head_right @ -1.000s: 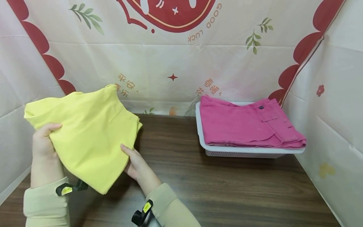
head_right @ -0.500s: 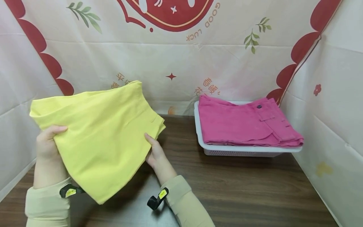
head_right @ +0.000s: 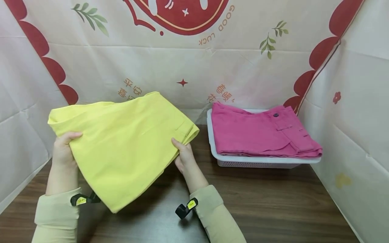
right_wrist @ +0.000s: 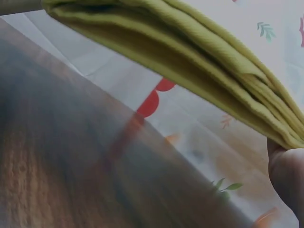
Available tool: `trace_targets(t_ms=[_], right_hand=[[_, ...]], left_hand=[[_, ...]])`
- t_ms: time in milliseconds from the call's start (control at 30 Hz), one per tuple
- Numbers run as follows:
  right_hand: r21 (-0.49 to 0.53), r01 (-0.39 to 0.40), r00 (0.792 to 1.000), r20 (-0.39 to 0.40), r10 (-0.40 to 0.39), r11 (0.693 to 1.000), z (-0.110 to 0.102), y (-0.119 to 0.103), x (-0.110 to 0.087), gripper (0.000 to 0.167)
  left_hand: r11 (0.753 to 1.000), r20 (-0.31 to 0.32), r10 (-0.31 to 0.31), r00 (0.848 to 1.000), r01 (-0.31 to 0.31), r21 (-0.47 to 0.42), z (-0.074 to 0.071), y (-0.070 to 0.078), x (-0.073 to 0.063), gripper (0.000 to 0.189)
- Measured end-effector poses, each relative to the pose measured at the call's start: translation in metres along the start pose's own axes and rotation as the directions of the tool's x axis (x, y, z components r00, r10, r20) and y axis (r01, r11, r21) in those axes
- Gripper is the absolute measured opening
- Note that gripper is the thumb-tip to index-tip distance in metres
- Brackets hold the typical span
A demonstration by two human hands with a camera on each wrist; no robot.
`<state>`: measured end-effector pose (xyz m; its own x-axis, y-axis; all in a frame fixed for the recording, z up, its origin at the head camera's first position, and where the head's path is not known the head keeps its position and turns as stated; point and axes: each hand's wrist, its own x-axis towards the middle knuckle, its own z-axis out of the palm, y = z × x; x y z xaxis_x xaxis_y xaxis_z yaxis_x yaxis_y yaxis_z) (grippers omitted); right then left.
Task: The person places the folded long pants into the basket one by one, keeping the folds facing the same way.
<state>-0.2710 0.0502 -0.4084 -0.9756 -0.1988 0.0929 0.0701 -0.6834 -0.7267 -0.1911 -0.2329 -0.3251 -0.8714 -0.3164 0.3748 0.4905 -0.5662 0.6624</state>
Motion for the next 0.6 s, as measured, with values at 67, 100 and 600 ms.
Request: trace_targets(t_ms=[67, 100, 600], right_hand=[[-0.008, 0.028, 0.999, -0.015, -0.029, 1.000, 0.001, -0.005, -0.001, 0.037], [-0.010, 0.040, 0.999, -0.021, -0.040, 0.999, 0.001, -0.007, -0.002, 0.035], [-0.010, 0.177, 0.980, -0.091, -0.177, 0.984, 0.011, -0.042, -0.016, 0.042]], left_hand=[[1.000, -0.033, -0.017, 0.999, 0.017, 0.001, -0.002, -0.003, 0.001, 0.023], [1.000, -0.046, -0.024, 0.999, 0.024, -0.002, -0.003, -0.004, 0.002, 0.022], [0.965, -0.169, -0.255, 0.952, 0.261, 0.013, -0.011, -0.017, 0.010, 0.022]])
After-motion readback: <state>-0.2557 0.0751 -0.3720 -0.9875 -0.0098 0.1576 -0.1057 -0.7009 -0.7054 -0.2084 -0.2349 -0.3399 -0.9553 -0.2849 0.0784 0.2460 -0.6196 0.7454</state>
